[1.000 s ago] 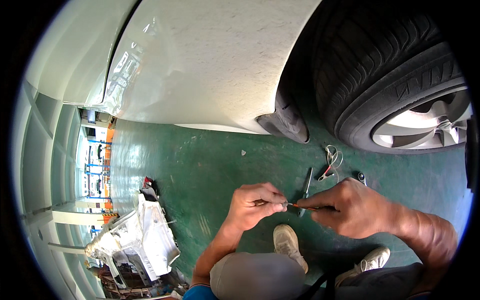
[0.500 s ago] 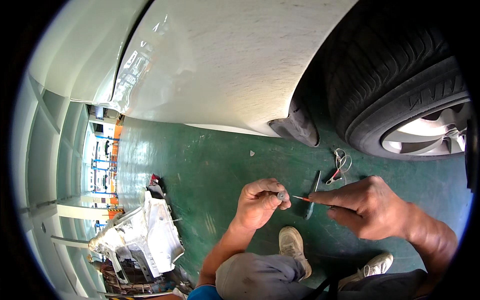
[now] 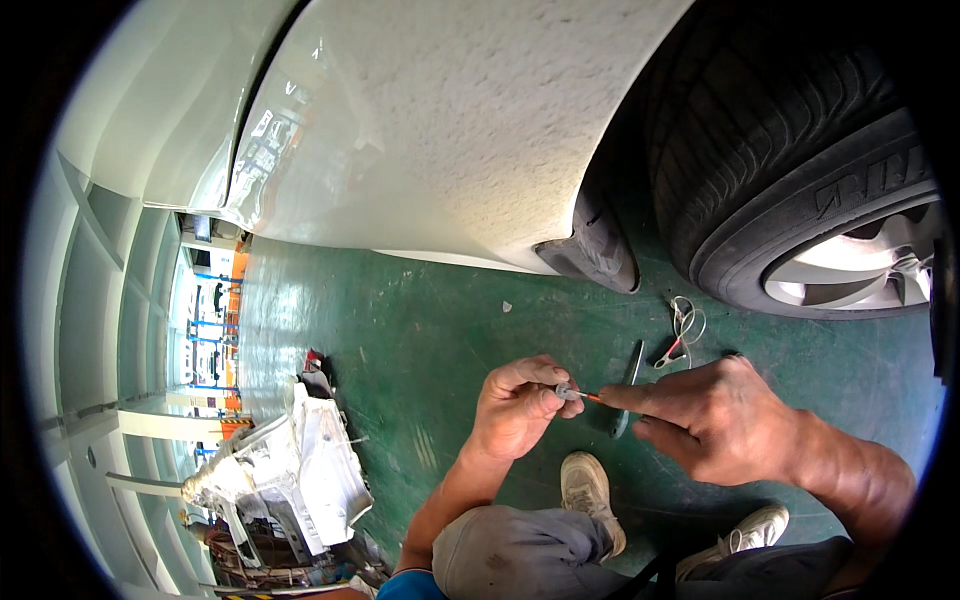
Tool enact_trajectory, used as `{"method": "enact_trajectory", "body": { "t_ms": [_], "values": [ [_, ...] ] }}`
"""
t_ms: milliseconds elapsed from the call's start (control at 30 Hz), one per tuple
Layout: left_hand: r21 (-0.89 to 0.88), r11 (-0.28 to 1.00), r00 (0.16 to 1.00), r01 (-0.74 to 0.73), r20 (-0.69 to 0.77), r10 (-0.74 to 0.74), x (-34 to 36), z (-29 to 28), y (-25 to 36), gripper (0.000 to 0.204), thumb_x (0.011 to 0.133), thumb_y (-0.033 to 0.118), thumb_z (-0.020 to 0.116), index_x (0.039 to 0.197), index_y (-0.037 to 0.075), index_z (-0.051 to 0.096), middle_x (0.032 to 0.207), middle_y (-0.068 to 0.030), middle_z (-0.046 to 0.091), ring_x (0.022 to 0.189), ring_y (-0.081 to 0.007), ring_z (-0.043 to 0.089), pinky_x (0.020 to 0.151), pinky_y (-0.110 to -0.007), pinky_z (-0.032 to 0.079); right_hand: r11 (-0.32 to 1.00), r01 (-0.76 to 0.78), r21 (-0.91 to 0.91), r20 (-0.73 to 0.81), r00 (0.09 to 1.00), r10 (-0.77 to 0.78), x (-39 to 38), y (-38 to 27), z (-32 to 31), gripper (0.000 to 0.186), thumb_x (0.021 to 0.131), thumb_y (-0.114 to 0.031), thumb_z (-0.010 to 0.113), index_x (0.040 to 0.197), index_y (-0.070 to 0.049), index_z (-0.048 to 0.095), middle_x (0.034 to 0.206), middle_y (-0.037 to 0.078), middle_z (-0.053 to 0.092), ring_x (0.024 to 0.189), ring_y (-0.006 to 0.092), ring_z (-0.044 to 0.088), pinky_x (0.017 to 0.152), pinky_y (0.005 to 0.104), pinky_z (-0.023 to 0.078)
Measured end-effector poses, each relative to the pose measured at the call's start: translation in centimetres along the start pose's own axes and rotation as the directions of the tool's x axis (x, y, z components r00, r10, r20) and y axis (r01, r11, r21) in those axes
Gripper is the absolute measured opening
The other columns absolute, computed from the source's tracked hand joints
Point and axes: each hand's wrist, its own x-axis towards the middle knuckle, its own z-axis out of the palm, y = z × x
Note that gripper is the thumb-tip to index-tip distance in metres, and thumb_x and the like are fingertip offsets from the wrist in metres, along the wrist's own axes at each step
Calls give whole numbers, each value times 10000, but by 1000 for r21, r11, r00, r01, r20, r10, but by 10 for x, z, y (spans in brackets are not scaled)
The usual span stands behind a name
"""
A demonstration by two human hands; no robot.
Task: The person retrieves a screwdriver from a tool chest, walks to a white car, and kneels to work on the wheel arch area. They use the screwdriver to pry and adjust a plastic trim piece near the tire, then use a socket wrench to tighten a bolt securing the trim.
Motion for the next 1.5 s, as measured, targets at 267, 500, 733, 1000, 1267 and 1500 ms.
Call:
{"method": "enact_trajectory", "body": {
  "t_ms": [267, 500, 733, 1000, 1267, 1500],
  "values": [
    [8, 1000, 1000, 20, -24, -20, -1, 2, 0, 201, 907, -4, 664, 1107, 5, 676, 980, -135, 662, 867, -245, 703, 735, -326, 583, 1000, -11, -25, 15, 1000, 11, 1, -1, 1, 381, 830, -88, 703, 1207, -42, 674, 799, 153, 720, 659, 305, 707, 579, 388, 566],
    [153, 988, 998, -1, -58, 10, -3, 2, 3, 152, 895, 2, 683, 1046, -16, 694, 961, -155, 657, 843, -246, 698, 739, -336, 600, 999, -38, -32, 9, 999, 39, 0, -3, 8, 378, 838, -94, 681, 1215, -61, 673, 755, 133, 702, 661, 288, 701, 569, 394, 554],
    [538, 843, 998, 16, -58, 19, -3, 5, 10, 107, 872, -30, 698, 979, -43, 702, 954, -170, 670, 838, -253, 695, 684, -332, 598, 974, -89, -210, 131, 984, 119, 2, -8, 1, 366, 852, -134, 626, 1212, -91, 678, 728, 110, 678, 632, 295, 678, 556, 424, 537],
    [103, 995, 987, -12, -159, 28, -6, -7, -2, 179, 932, 8, 635, 1108, 26, 659, 1017, -141, 687, 907, -238, 690, 765, -351, 578, 936, -4, -352, 41, 999, 20, 0, -13, -15, 360, 841, -140, 649, 1198, -105, 689, 668, 60, 654, 570, 247, 661, 506, 390, 518],
    [58, 997, 998, -48, -41, 50, -6, -8, -1, 187, 923, 12, 652, 1108, 27, 668, 1034, -139, 660, 924, -250, 684, 777, -355, 584, 974, 36, -224, -23, 999, -42, 1, -9, 0, 423, 773, -80, 733, 1193, -95, 688, 637, 47, 625, 526, 222, 632, 462, 352, 492],
    [61, 998, 999, -34, -28, 36, -7, -3, 0, 190, 928, 30, 654, 1118, 15, 665, 1036, -154, 651, 936, -247, 682, 797, -352, 593, 962, 36, -272, -12, 999, -40, 2, -11, 3, 436, 756, -90, 763, 1186, -110, 692, 607, 23, 573, 499, 215, 597, 439, 358, 461]
  ]
}}
